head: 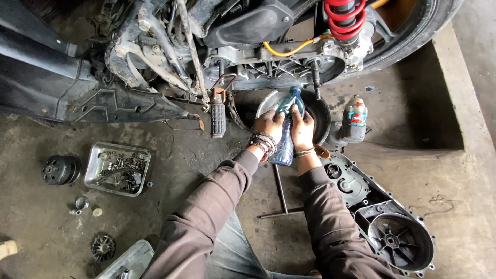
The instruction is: Cleaning motorcycle engine components and covers using a brush and solvent
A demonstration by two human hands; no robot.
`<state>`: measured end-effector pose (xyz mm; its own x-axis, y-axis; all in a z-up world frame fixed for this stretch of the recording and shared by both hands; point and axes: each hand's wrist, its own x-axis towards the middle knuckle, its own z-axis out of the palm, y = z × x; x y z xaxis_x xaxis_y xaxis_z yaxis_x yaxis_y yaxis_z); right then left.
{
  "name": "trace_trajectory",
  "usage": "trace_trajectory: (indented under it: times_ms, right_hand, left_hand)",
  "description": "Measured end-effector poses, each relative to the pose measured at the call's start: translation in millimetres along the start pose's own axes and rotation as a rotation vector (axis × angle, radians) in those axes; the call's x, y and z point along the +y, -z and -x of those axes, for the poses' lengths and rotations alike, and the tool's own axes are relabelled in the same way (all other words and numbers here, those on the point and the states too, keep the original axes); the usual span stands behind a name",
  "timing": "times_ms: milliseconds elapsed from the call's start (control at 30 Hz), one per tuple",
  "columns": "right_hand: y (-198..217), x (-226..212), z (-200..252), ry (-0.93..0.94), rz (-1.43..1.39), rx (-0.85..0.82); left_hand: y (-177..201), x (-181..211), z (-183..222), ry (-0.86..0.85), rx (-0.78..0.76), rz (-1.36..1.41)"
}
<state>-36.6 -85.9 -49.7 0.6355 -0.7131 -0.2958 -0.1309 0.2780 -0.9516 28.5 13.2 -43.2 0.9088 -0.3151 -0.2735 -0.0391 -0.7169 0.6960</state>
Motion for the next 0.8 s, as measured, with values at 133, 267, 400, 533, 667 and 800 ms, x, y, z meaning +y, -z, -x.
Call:
trace_trajectory:
  times_ms: [133,267,400,533,667,800]
  right_hand:
    - [1.2,-1.6,-4.0,0.025,-0.009,0.012]
    - [-3.7,-15.4,-0.7,0.052,-0.007,0.002]
    - [-13.5,-40.7,14.2,0.046,0.001,-0.027]
    - [-20.7,-15.8,3.1,0.04,-0.036,-0.043]
    - [-24.2,-1.0,-0.5,0.021,-0.035,-0.056]
    - [-20.7,14.4,-9.7,0.014,-0.022,-0.055]
  left_hand:
    - [14.1,14.5,10.5,-0.002,0.016,0.025]
    - [27.0,23.9,16.9,-0.015,0.039,0.051]
    - [23.7,11.9,13.7,-0.008,0.07,0.065]
    - [25.6,1.3,10.1,0.006,0.059,0.067]
    - [32.8,2.1,14.2,0.031,0.055,0.044]
    - [31.8,0.5,12.5,0.017,0.032,0.036]
